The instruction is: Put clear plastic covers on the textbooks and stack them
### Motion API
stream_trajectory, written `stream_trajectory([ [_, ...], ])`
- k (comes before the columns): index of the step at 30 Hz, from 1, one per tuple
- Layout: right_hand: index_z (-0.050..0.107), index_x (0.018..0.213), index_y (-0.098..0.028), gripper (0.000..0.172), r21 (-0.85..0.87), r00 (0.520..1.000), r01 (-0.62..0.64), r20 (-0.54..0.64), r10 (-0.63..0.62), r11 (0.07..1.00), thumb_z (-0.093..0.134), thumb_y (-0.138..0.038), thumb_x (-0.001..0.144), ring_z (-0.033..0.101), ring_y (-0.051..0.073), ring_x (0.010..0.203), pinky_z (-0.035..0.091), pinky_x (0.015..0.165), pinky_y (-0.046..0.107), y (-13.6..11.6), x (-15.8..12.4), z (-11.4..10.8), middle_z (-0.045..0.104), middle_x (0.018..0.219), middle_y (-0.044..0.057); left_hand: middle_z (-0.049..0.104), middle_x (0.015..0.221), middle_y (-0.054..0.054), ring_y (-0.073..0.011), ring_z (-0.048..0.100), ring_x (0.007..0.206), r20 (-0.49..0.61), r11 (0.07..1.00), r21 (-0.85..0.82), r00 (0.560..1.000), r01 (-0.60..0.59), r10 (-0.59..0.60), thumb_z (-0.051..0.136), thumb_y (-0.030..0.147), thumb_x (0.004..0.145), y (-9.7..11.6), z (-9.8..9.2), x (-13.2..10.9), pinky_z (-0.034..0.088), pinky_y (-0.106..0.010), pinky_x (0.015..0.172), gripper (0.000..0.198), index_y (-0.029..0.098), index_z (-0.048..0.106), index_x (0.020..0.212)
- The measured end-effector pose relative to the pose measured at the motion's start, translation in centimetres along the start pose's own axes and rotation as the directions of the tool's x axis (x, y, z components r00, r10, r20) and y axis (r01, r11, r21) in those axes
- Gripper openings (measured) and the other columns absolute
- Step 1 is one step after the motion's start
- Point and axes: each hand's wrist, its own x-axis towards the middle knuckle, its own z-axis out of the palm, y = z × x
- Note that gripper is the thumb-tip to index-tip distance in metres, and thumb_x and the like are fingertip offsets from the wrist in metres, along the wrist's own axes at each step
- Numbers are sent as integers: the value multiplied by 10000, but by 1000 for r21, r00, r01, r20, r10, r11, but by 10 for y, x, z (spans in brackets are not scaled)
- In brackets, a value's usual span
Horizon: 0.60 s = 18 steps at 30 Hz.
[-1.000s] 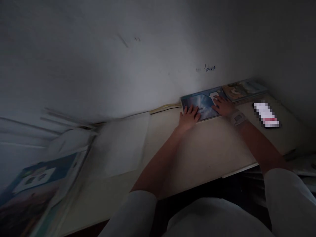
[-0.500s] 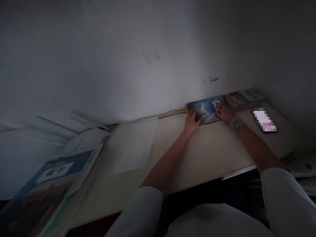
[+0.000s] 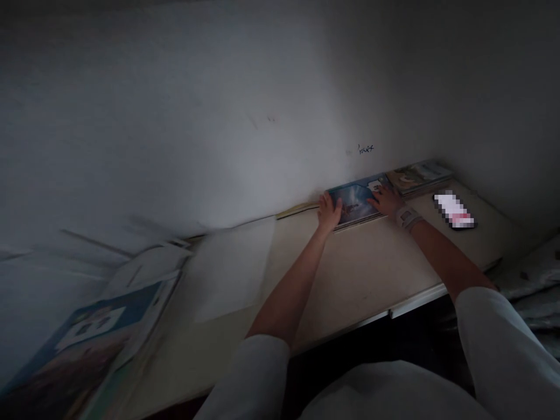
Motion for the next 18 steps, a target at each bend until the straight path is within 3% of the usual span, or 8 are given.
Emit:
stream_trajectory([
  [2, 436, 1406, -203, 598, -3, 1000, 2, -1, -2, 1000, 231, -548, 963, 257, 331, 1410, 202, 1107, 585, -4, 10, -10, 321, 1527, 152, 70, 1601, -129, -333, 49, 1467, 22, 982, 160, 995, -99, 96, 206, 633, 905, 14, 0, 8, 115, -590, 1145, 762, 177, 192, 1516],
  [5, 383, 1443, -207, 625, 1, 999, 1, 32, -1, 1000, 233, -566, 954, 219, 345, 1425, 176, 1103, 626, -7, 23, -15, 279, 1545, 158, 95, 1600, -112, -363, 36, 1462, 128, 921, 326, 975, -214, 181, 192, 659, 893, 29, 8, 19, 66, -649, 1120, 760, 211, 252, 1504],
  [9, 347, 1466, -212, 670, 28, 993, -15, 116, 12, 1000, 268, -605, 930, 182, 360, 1435, 162, 1107, 637, -1, 30, -1, 253, 1558, 145, 171, 1588, -108, -419, 76, 1444, 228, 914, 359, 967, -189, 111, 175, 704, 866, 24, 23, 23, 75, -710, 1078, 787, 243, 283, 1494],
  [13, 318, 1479, -259, 711, 58, 994, -39, 102, 33, 998, 279, -661, 894, 202, 348, 1433, 126, 1127, 630, 6, 28, 16, 225, 1575, 105, 185, 1585, -112, -428, 109, 1438, 200, 912, 359, 971, -197, 131, 165, 715, 859, 12, 31, 19, 100, -724, 1061, 790, 262, 267, 1498],
  [18, 316, 1481, -262, 716, 79, 994, -49, 105, 40, 996, 289, -663, 888, 194, 340, 1438, 96, 1150, 601, 6, 29, 20, 217, 1579, 91, 193, 1583, -117, -421, 128, 1436, 195, 908, 372, 972, -194, 128, 180, 707, 864, 11, 30, 19, 113, -715, 1064, 779, 257, 291, 1489],
])
